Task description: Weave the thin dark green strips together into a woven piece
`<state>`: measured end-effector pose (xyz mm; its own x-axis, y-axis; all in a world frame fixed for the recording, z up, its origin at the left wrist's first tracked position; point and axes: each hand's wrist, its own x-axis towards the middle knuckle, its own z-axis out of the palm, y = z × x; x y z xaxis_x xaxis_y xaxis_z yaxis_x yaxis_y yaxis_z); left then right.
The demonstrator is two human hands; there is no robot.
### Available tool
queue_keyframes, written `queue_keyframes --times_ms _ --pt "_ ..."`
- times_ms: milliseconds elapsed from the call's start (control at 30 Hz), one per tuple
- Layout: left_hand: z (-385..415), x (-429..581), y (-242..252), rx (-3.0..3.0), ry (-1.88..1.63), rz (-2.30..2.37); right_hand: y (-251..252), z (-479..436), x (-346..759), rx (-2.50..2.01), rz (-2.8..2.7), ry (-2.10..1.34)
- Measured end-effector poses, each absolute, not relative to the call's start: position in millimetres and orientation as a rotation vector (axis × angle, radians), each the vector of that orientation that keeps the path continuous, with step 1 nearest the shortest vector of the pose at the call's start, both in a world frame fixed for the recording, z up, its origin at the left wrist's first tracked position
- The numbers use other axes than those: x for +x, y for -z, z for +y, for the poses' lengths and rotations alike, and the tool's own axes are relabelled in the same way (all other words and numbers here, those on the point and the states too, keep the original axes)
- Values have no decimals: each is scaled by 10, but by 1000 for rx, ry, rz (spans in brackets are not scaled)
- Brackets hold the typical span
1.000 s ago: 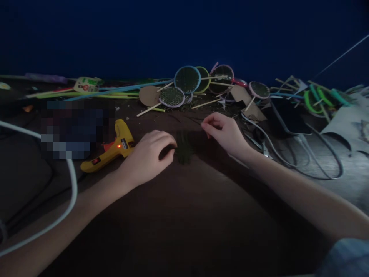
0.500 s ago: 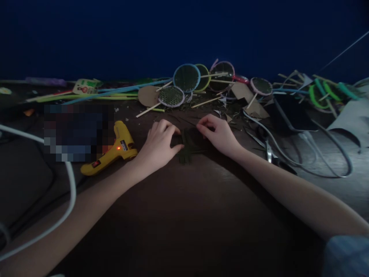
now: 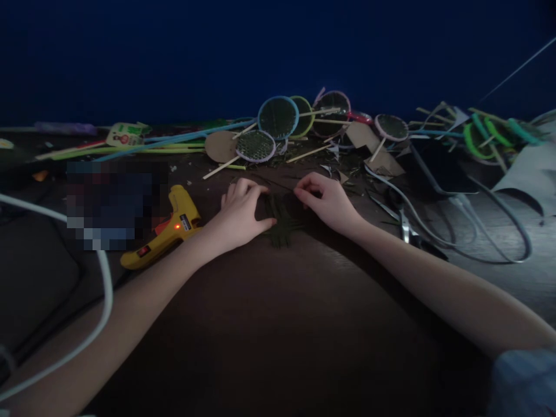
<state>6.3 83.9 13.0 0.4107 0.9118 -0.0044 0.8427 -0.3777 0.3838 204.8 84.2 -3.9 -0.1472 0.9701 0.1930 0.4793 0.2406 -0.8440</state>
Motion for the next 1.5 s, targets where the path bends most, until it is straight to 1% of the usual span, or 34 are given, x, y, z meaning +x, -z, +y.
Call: queue_keyframes --times_ms 367,900,1200,1500 --pt "841 67 -159 2283 -290 1516 19 824 2046 -1342 -1751 -824" --pt "850 39 -126 2259 -417 1474 13 821 2058 -1339 -1751 -827" --pt "840 50 -130 2282 -413 1488 21 820 2062 -1330 -1744 -834" --pt "772 47 -108 2271 -574 1431 18 777 2049 -1225 -1806 -706"
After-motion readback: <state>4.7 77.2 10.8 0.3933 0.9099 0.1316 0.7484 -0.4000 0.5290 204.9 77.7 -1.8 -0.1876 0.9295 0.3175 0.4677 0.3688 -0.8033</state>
